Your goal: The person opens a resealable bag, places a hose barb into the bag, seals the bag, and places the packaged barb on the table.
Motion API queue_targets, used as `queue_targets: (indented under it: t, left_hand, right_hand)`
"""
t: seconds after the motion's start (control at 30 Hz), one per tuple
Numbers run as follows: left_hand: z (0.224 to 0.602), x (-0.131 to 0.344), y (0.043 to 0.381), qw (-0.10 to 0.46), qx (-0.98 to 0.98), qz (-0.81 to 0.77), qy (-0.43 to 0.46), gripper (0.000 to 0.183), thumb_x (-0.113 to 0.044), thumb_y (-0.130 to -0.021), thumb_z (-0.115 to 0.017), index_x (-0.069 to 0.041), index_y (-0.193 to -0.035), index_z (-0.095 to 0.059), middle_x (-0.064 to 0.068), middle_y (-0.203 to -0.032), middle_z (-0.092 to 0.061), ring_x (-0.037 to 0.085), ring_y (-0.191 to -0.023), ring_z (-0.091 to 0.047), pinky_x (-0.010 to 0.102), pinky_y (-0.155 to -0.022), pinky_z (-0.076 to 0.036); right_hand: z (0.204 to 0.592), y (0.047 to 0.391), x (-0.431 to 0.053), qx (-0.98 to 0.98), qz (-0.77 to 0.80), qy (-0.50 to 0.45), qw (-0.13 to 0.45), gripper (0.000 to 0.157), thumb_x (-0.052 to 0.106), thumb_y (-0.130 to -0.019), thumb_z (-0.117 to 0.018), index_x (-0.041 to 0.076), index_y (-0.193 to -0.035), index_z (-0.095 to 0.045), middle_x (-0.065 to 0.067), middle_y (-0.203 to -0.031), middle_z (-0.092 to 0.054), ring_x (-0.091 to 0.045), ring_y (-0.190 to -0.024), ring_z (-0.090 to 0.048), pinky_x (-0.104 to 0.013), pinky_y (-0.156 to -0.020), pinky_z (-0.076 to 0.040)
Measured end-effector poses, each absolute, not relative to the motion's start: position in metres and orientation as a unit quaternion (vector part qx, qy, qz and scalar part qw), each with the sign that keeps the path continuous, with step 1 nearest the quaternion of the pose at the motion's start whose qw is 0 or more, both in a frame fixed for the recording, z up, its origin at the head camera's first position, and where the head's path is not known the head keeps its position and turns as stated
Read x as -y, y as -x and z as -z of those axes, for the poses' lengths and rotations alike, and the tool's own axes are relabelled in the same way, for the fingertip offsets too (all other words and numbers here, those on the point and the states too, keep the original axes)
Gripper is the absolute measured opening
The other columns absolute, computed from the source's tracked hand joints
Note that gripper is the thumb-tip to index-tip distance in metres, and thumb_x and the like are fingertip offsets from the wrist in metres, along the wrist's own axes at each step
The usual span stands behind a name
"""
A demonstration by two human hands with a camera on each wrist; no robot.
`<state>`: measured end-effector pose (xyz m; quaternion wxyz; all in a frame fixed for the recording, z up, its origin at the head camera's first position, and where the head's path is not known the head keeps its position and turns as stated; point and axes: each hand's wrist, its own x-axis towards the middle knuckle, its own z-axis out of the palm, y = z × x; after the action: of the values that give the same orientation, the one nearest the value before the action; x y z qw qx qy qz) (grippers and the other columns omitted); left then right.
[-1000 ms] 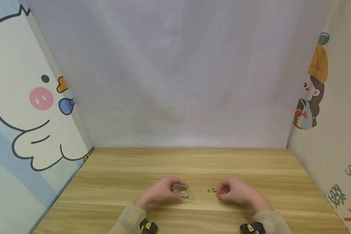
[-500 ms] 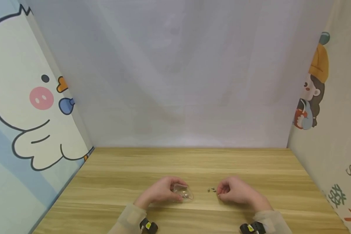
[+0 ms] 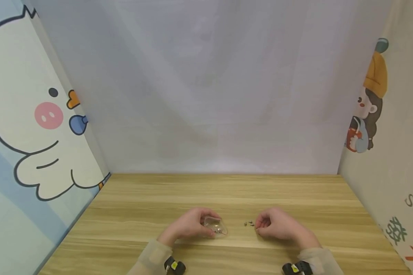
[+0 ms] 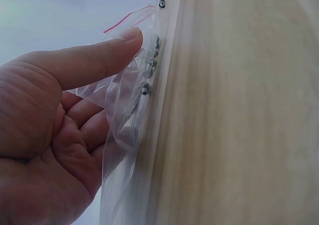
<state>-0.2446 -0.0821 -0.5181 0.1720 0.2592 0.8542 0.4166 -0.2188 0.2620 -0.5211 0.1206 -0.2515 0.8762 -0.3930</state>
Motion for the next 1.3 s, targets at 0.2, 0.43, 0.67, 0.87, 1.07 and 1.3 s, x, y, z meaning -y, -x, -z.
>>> queue_targets:
  t: [0.2, 0.43, 0.67, 0.87, 1.07, 1.3]
  left_hand:
    - [0.5183, 0.0822, 0.2445, 0.174, -0.852, -0.420, -0.261, 0.047, -0.017, -0.079, -0.096, -0.024, -0.122, -0.078, -0.011, -0.121, -0.074, 0.009, -0.093, -0.060, 0.029, -0.081, -0.050]
    - [0.5180, 0.0819, 0.2444, 0.176, -0.851, -0.422, -0.260, 0.047, -0.017, -0.080, -0.096, -0.025, -0.122, -0.078, -0.012, -0.123, -0.074, 0.009, -0.093, -0.059, 0.030, -0.081, -0.049]
    - [0.5177, 0.0817, 0.2444, 0.175, -0.851, -0.421, -0.261, 0.047, -0.016, -0.079, -0.096, -0.023, -0.122, -0.079, -0.011, -0.121, -0.074, 0.009, -0.089, -0.058, 0.029, -0.079, -0.048]
    - [0.5186, 0.0814, 0.2449, 0.174, -0.852, -0.420, -0.261, 0.048, -0.017, -0.079, -0.096, -0.024, -0.122, -0.078, -0.012, -0.117, -0.073, 0.009, -0.085, -0.056, 0.029, -0.076, -0.048]
    - [0.5184, 0.0810, 0.2446, 0.179, -0.848, -0.427, -0.260, 0.049, -0.016, -0.078, -0.096, -0.023, -0.123, -0.077, -0.012, -0.121, -0.074, 0.009, -0.098, -0.062, 0.032, -0.087, -0.051]
    - [0.5179, 0.0812, 0.2440, 0.182, -0.851, -0.421, -0.257, 0.049, -0.017, -0.078, -0.096, -0.023, -0.124, -0.077, -0.009, -0.123, -0.074, 0.009, -0.099, -0.062, 0.033, -0.087, -0.051]
  right_hand:
    - [0.5202, 0.2182, -0.2621, -0.878, 0.389, 0.251, 0.121, 0.007, 0.015, -0.092, -0.081, 0.018, -0.092, -0.075, 0.009, -0.083, -0.069, -0.007, -0.076, -0.063, -0.027, -0.069, -0.054]
    - [0.5211, 0.2186, -0.2627, -0.878, 0.389, 0.253, 0.121, 0.007, 0.015, -0.091, -0.081, 0.018, -0.092, -0.074, 0.009, -0.083, -0.069, -0.007, -0.077, -0.063, -0.027, -0.070, -0.054]
    - [0.5207, 0.2178, -0.2627, -0.879, 0.388, 0.249, 0.121, 0.008, 0.015, -0.092, -0.081, 0.019, -0.092, -0.074, 0.009, -0.083, -0.069, -0.007, -0.076, -0.063, -0.027, -0.070, -0.054]
    - [0.5192, 0.2167, -0.2620, -0.879, 0.390, 0.243, 0.126, 0.009, 0.015, -0.092, -0.081, 0.020, -0.091, -0.074, 0.008, -0.083, -0.069, -0.008, -0.076, -0.063, -0.027, -0.069, -0.053]
    - [0.5181, 0.2170, -0.2612, -0.880, 0.389, 0.245, 0.121, 0.009, 0.012, -0.090, -0.081, 0.018, -0.091, -0.074, 0.008, -0.082, -0.068, -0.008, -0.076, -0.063, -0.027, -0.070, -0.054]
    - [0.5174, 0.2164, -0.2608, -0.881, 0.387, 0.243, 0.123, 0.010, 0.011, -0.090, -0.080, 0.019, -0.091, -0.074, 0.008, -0.082, -0.068, -0.008, -0.077, -0.063, -0.027, -0.070, -0.054]
